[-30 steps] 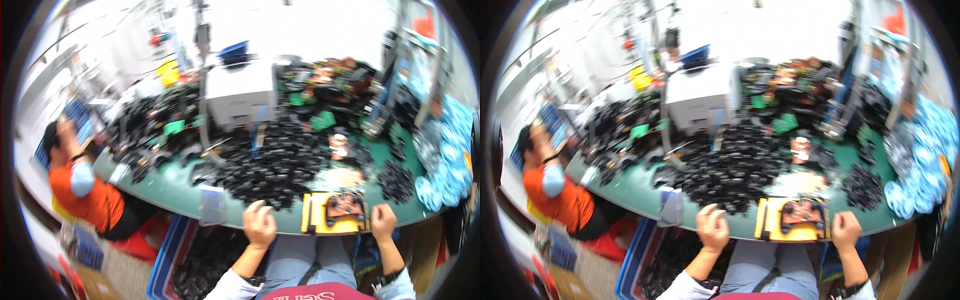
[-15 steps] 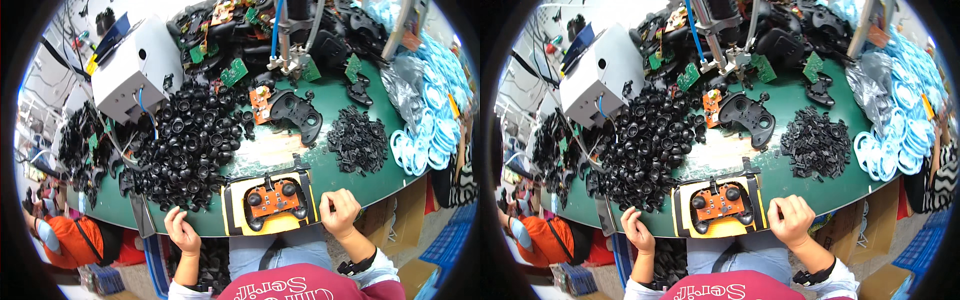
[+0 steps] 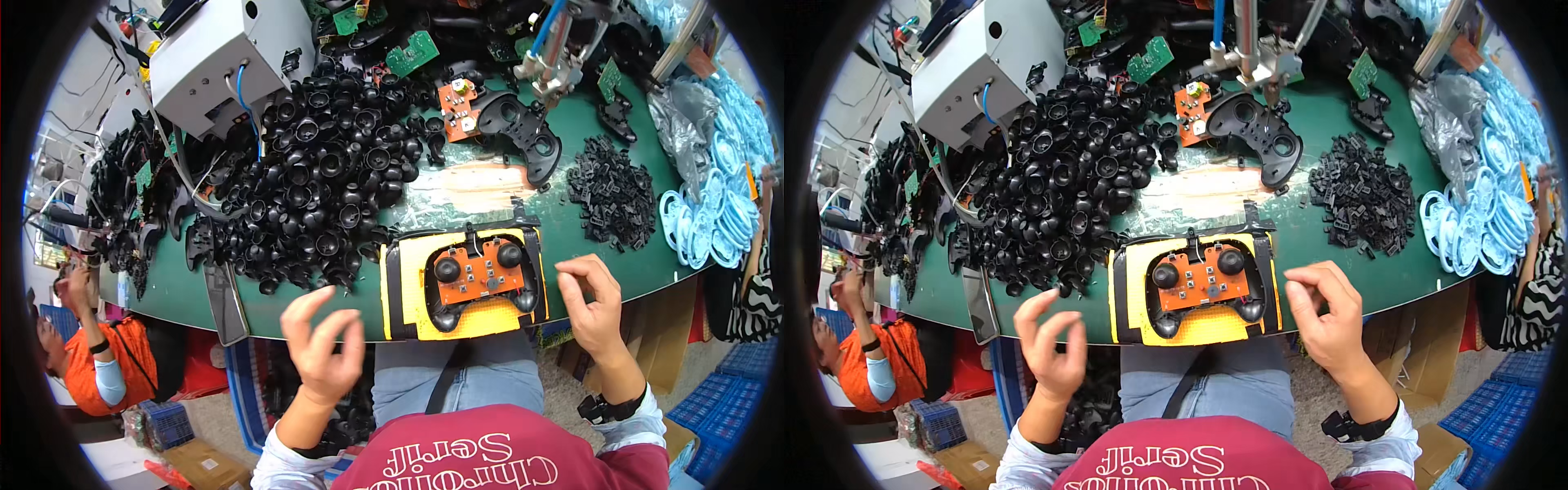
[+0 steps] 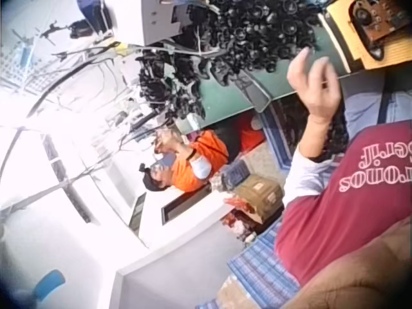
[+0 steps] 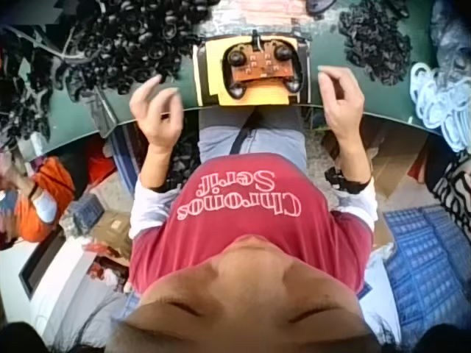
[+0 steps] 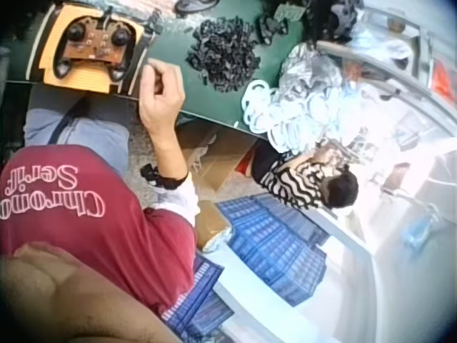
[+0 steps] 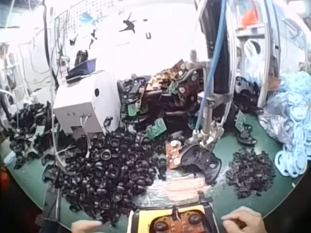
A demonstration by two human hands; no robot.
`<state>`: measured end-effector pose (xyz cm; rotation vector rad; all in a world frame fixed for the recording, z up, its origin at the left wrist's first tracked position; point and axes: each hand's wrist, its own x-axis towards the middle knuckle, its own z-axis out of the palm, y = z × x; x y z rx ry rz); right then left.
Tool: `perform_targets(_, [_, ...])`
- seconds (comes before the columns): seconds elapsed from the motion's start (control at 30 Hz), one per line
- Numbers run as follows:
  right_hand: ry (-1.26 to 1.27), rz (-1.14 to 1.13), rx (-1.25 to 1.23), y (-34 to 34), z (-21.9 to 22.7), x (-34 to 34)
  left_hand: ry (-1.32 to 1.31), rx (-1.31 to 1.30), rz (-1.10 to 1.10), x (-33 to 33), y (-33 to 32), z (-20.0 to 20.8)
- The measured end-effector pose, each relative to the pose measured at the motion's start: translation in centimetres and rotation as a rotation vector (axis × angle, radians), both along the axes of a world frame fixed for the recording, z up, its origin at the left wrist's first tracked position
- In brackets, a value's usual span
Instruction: Assemble internal components and shells of game controllers using specialized jigs and pneumatic presses.
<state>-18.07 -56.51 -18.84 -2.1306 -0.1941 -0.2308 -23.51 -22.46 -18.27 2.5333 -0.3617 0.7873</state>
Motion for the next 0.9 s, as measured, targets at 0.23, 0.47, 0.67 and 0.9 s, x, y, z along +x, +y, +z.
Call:
perform_targets(0.23, [-0.275, 0.398, -0.195, 3.6, 2.5, 3.3, 0.324, -0.314, -0.368, 3.4, -5.0, 1.0])
perform_targets(0.47, [-0.296, 0.456, -0.157, 4.6, 1.1, 3.7, 0.419, -0.305, -0.489, 5.3, -3.7, 0.1])
perform_targets(0.67, [-0.311, 0.394, -0.115, 4.6, 0.3, 3.2, 0.369, -0.272, -0.489, 6.1, -5.5, 1.4])
perform_targets(0.9, [-0.333, 0.378, -0.221, 4.8, 0.7, 2.7, 0.298, -0.125, -0.469, 6.9, -6.1, 0.3])
